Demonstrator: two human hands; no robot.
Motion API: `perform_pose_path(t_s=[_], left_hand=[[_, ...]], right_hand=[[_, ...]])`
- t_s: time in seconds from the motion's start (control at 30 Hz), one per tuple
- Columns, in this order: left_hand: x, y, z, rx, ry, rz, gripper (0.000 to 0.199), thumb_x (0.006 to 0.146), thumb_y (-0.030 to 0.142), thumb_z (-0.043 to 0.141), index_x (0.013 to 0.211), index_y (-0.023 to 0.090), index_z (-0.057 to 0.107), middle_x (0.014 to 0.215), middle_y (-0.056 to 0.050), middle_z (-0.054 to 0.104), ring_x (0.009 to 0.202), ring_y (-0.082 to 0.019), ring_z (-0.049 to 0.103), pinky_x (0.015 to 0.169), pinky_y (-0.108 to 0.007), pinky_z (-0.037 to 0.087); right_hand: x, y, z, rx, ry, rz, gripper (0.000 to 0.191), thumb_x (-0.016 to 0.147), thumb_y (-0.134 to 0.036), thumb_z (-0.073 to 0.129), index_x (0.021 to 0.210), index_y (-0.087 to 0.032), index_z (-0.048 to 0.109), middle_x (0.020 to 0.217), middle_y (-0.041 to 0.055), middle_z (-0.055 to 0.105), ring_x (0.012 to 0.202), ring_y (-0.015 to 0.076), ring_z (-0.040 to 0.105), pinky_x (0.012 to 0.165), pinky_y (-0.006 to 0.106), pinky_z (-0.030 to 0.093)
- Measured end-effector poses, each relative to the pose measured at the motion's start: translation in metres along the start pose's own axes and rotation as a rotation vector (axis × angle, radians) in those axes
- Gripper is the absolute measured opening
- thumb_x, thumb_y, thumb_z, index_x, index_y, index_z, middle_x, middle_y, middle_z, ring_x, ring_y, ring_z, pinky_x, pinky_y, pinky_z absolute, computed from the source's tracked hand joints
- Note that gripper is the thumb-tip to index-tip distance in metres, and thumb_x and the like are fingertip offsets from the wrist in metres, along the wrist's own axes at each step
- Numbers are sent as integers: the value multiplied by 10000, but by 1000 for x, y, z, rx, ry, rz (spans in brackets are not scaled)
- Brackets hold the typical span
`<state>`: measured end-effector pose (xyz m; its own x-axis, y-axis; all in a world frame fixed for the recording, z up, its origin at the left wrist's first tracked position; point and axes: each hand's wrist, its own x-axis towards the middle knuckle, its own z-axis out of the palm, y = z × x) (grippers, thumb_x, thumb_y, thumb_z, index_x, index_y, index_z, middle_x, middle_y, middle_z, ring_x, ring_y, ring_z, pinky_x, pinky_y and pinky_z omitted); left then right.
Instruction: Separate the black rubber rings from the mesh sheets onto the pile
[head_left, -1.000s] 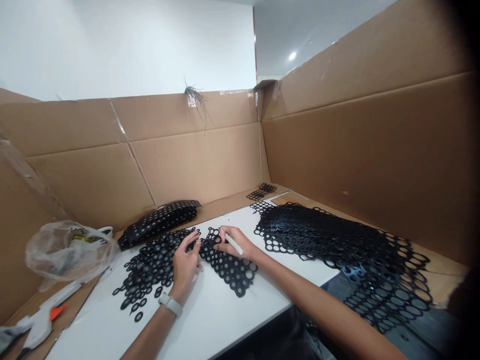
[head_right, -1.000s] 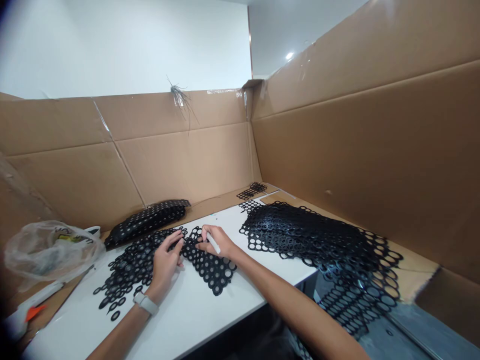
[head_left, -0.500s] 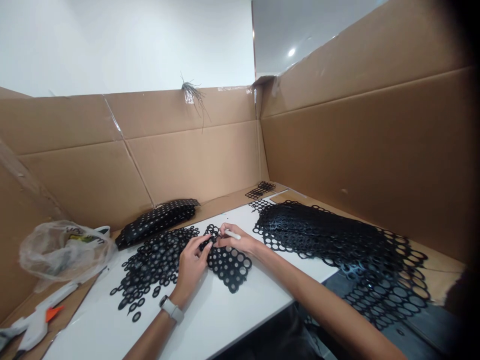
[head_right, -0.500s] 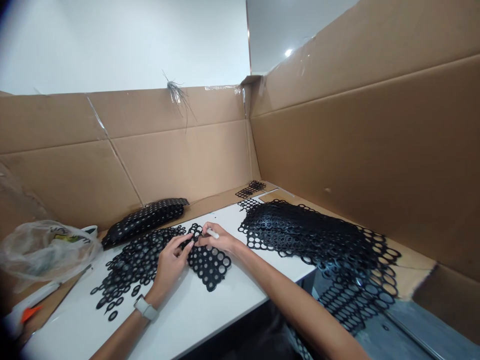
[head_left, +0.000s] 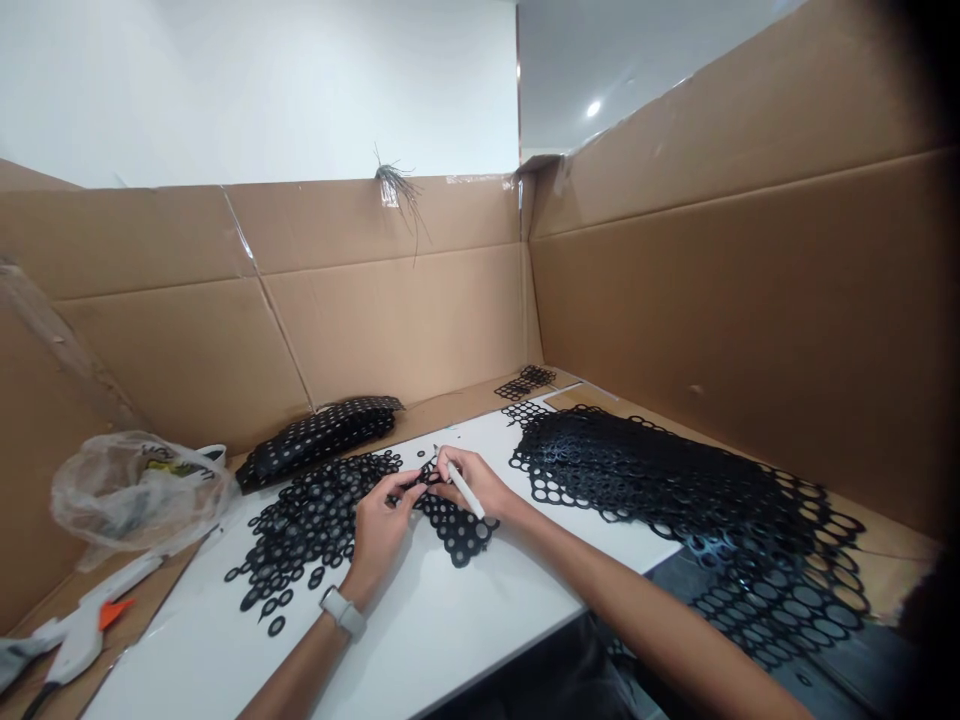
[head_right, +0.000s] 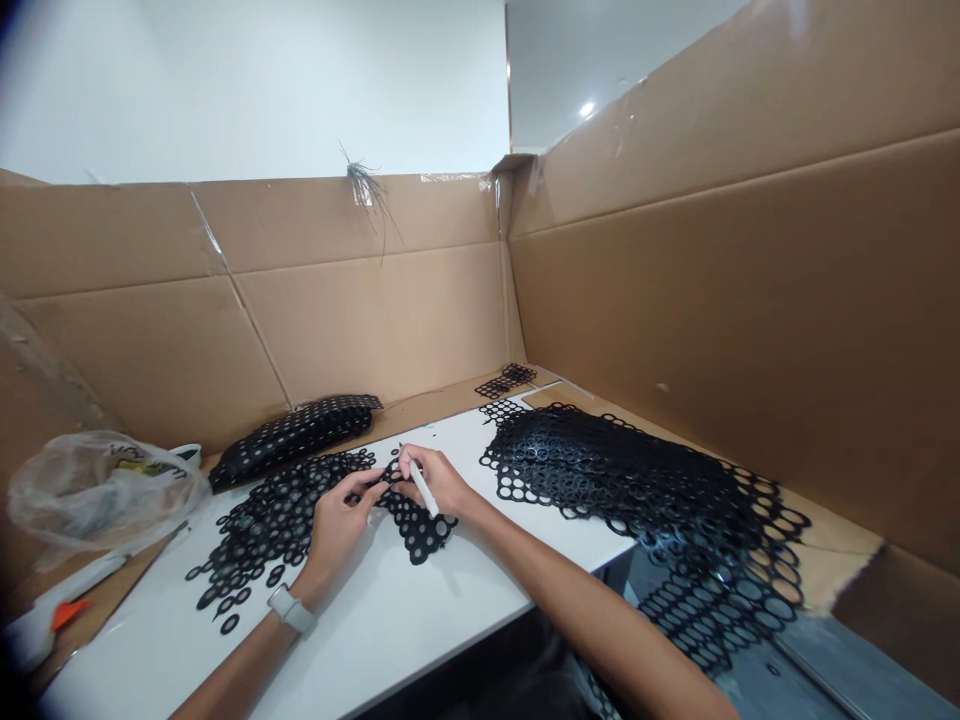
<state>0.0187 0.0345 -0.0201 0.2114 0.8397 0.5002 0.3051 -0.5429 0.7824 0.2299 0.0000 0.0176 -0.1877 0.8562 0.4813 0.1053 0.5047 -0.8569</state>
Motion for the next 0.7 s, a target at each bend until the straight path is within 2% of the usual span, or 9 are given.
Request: perform_pose_path(t_s=[0.07, 0.23, 0.3, 0.4, 0.57, 0.7], left_hand=[[2, -6, 0, -38, 5, -33, 264, 1056, 385, 714, 1189, 157, 727, 1166, -78, 751, 1004, -219, 740, 899, -419, 644], [6, -21, 0, -127, 75, -166, 312, 1083, 431, 669, 1185, 138, 706, 1026, -45, 734, 801, -165, 717, 712, -320, 636], [6, -25, 2, -151, 114, -200, 311, 1085, 427, 667, 1202, 141, 699, 1023, -45, 730, 781, -155, 708, 688, -305, 629], [7, -29, 4, -171, 172, -224, 313, 1082, 423, 672, 1223, 144, 695, 1043, -50, 731, 795, -159, 711, 694, -309, 633], [10, -33, -3, -171, 300, -214, 317, 1083, 414, 669, 1256, 148, 682, 1109, -69, 732, 846, -173, 724, 729, -330, 645], [11, -25, -3, -137, 250, -85, 341, 1068, 384, 696, 1328, 164, 676, 1273, -105, 720, 1026, -229, 742, 868, -415, 660]], right_hand=[[-1, 1, 3, -24, 1, -3, 226, 772, -213, 759, 799, -223, 535, 782, -35, 568, 691, 146, 468, 642, 250, 328], [0, 4, 6, -40, -31, 15, 236, 781, -193, 751, 772, -224, 517, 784, -21, 618, 689, 153, 521, 637, 248, 361], [1, 4, 5, -44, -38, 24, 244, 775, -198, 764, 781, -223, 521, 819, -12, 647, 715, 159, 551, 646, 244, 384], [2, 3, 4, -37, -69, 37, 251, 783, -223, 771, 806, -224, 521, 879, 3, 683, 767, 170, 601, 678, 245, 429], [1, 3, 3, 14, -203, 57, 329, 770, -280, 781, 797, -239, 456, 879, 19, 716, 832, 216, 691, 716, 279, 504], [2, 10, -6, -46, -112, 41, 299, 753, -249, 795, 855, -233, 515, 917, -4, 663, 858, 192, 623, 777, 284, 467]])
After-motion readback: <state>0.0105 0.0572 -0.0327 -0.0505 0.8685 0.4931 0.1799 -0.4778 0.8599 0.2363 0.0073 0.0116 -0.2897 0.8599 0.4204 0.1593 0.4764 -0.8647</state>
